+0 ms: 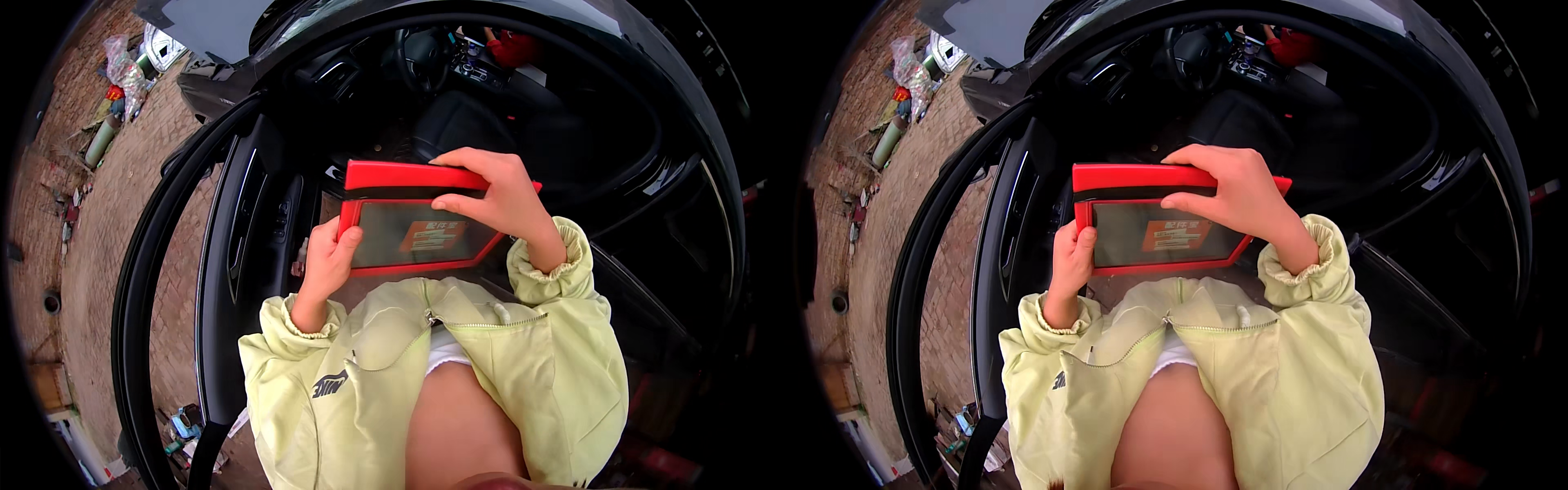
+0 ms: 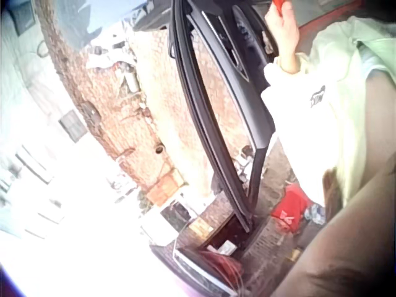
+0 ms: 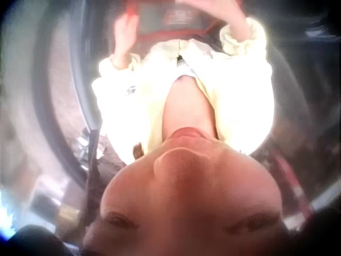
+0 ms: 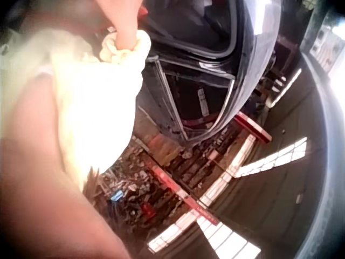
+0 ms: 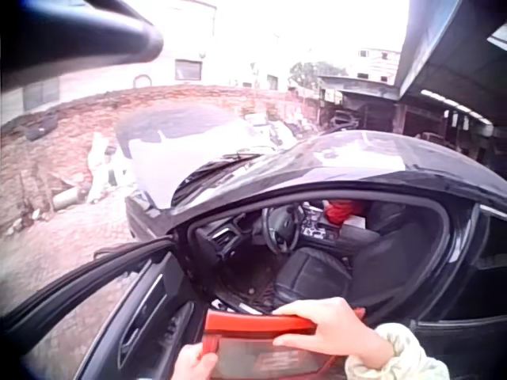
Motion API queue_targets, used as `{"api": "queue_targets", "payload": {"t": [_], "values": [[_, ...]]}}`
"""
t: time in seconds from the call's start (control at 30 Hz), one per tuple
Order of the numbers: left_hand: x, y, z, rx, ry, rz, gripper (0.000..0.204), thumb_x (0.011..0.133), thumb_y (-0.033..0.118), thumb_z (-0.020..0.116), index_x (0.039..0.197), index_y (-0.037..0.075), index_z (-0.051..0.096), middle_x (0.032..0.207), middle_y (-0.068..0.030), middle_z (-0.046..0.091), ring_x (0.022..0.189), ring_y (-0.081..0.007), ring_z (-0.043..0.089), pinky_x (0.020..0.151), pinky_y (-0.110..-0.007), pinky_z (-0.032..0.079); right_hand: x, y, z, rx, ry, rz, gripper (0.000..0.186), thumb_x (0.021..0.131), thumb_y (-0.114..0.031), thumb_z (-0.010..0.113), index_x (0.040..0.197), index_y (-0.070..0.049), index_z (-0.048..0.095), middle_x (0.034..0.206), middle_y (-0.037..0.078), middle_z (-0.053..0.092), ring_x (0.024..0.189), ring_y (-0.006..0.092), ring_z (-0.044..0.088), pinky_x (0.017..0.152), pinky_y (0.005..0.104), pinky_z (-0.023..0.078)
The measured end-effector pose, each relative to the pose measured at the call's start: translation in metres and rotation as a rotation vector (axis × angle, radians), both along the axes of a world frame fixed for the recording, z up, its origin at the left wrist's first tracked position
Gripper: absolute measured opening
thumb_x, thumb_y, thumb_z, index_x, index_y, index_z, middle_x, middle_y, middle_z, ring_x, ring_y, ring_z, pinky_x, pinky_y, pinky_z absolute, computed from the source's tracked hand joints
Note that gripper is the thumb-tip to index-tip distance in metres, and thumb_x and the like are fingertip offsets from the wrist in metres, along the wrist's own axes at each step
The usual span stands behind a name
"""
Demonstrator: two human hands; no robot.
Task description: The person picks up a red diagnostic tablet and walks to a black car. They open the driver's door, connect the tablet to the OBD port under the dashboard, and then interact with the tablet's touchscreen to run a diagnostic scan.
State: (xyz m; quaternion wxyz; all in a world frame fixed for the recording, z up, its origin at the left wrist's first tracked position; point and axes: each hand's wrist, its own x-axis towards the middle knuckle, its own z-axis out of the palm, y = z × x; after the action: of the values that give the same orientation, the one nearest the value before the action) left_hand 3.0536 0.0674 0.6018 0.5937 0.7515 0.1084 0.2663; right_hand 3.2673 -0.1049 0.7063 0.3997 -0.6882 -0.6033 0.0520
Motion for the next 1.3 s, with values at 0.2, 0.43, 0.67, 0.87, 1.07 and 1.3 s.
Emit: {"api": "queue_targets", "payload": {"t": [0.2, 0.43, 0.67, 0.87, 1.07, 1.3], "values": [[-0.029, 0.002, -0.018, -0.212, -0.074, 0.185, 0.043, 0.101, 0.04, 0.051, 0.092, -0.002, 0.059, 0.073, 0.0059, 0.049, 0.069, -0.004, 0.04, 0.058, -0.022, 0.033, -0.011, 0.013, -0.008, 0.354, -0.325, -0.381, 0.044, 0.073, -0.015, 0.079, 0.113, -0.005, 0.064, 0.123, 0.01, 0.063, 0.125, 0.0314, 0.051, 0.103, 0.041, 0.041], [-0.046, 0.031, -0.006, -0.676, -0.015, 0.395, 0.058, 0.102, 0.049, 0.041, 0.122, -0.004, 0.055, 0.113, -0.0114, 0.065, 0.097, -0.018, 0.065, 0.084, -0.03, 0.051, 0.007, 0.028, -0.092, 0.253, 0.874, -0.026, 0.049, 0.101, -0.027, 0.052, 0.137, 0.003, 0.041, 0.134, 0.013, 0.052, 0.123, 0.0203, 0.05, 0.104, 0.0321, 0.038], [-0.029, 0.039, -0.005, -0.801, -0.046, 0.578, 0.051, 0.103, 0.041, 0.043, 0.122, -0.004, 0.057, 0.115, -0.011, 0.066, 0.097, -0.0159, 0.065, 0.085, -0.028, 0.052, 0.018, 0.077, -0.119, 0.053, 1.111, 0.107, 0.042, 0.099, -0.024, 0.053, 0.132, 0.002, 0.047, 0.12, 0.009, 0.059, 0.105, 0.0136, 0.057, 0.091, 0.0281, 0.047], [0.013, 0.027, -0.003, -0.805, -0.078, 0.71, 0.048, 0.102, 0.04, 0.046, 0.12, -0.003, 0.058, 0.109, -0.0087, 0.066, 0.093, -0.0127, 0.065, 0.081, -0.027, 0.052, 0.07, 0.104, -0.118, -0.104, 1.115, 0.2, 0.04, 0.097, -0.019, 0.056, 0.13, 0.002, 0.048, 0.117, 0.009, 0.06, 0.104, 0.0129, 0.057, 0.09, 0.0275, 0.047], [-0.008, -0.001, -0.028, -0.511, -0.06, 0.859, 0.047, 0.106, 0.038, 0.037, 0.106, -0.002, 0.062, 0.094, -0.0023, 0.064, 0.085, -0.007, 0.054, 0.074, -0.022, 0.044, 0.052, 0.127, -0.133, -0.046, 0.833, 0.23, 0.072, 0.084, -0.013, 0.074, 0.139, 0.002, 0.03, 0.125, 0.014, 0.055, 0.111, 0.0184, 0.056, 0.096, 0.0332, 0.045], [0.024, -0.02, -0.019, -0.403, 0.037, 1.023, 0.048, 0.106, 0.038, 0.035, 0.104, -0.002, 0.061, 0.091, -0.0017, 0.06, 0.083, -0.0082, 0.051, 0.074, -0.024, 0.043, 0.071, 0.15, -0.155, -0.146, 0.786, 0.177, 0.076, 0.08, -0.017, 0.078, 0.136, 0.001, 0.03, 0.122, 0.014, 0.055, 0.112, 0.0199, 0.056, 0.096, 0.0347, 0.045]]}}
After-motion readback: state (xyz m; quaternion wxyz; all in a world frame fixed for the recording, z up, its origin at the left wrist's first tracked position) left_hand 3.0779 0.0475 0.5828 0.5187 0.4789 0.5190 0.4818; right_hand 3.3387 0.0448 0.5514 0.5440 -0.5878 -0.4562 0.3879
